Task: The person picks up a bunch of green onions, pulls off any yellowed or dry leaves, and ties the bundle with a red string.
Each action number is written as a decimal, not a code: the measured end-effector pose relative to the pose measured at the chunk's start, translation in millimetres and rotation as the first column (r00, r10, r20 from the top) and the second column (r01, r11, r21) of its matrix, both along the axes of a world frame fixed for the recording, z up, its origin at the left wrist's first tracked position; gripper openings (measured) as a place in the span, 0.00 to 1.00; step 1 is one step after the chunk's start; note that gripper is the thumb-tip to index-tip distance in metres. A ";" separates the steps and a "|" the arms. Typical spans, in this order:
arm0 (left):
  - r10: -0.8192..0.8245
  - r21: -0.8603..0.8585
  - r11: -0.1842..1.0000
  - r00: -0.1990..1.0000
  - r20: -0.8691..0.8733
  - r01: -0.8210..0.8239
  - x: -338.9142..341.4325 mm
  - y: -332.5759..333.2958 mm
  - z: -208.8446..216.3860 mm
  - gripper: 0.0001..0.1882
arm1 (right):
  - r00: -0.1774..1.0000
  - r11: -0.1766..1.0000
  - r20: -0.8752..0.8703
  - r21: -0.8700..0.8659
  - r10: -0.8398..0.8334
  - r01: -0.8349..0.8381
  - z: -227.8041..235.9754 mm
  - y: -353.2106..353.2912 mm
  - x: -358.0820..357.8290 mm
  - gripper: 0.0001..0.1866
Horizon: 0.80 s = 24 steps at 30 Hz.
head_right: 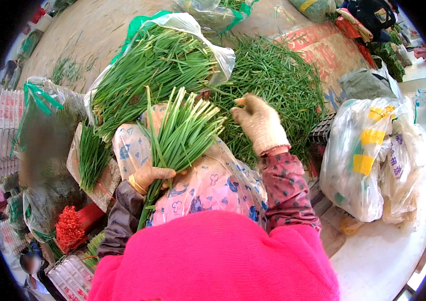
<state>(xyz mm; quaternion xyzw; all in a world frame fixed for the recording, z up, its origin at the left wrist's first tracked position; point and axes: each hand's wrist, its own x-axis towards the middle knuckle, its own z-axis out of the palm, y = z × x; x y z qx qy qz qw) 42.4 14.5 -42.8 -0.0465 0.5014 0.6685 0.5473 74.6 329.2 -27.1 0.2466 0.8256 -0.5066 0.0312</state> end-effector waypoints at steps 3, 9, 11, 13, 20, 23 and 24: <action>0.008 -0.046 0.999 1.000 -0.012 -0.009 -0.1 -5.1 0.2 0.20 | 0.978 0.977 -0.024 0.058 0.206 -0.204 9.3 -44.3 3.7 0.20; 0.058 -0.043 0.997 0.998 -0.027 -0.059 -0.4 -5.4 10.3 0.22 | 0.979 0.974 -0.204 0.217 -0.016 0.062 -37.8 -35.3 -10.0 0.10; 0.083 -0.058 0.995 0.996 -0.041 -0.086 1.1 -0.1 18.8 0.23 | 0.981 0.946 -0.104 0.265 -0.164 0.186 -35.7 -7.2 -12.9 0.09; 0.081 -0.081 0.993 0.996 -0.036 -0.083 1.5 -3.0 14.8 0.24 | 0.971 0.966 -0.204 0.200 -0.121 0.162 -23.5 -2.2 -9.4 0.08; 0.012 -0.047 0.999 0.998 -0.060 -0.015 1.7 24.3 25.9 0.24 | 0.537 0.703 -0.524 0.683 0.661 -0.200 0.6 -39.6 -19.4 0.19; -0.007 -0.036 0.999 0.999 -0.038 0.006 3.5 9.2 14.9 0.24 | 0.870 0.961 -0.408 0.120 0.276 -0.248 -18.5 -50.7 -26.1 0.12; -0.005 -0.022 1.000 1.000 -0.017 0.004 5.1 -5.7 7.5 0.24 | 0.964 0.980 -0.242 -0.139 0.108 -0.145 -24.5 -64.7 -30.1 0.10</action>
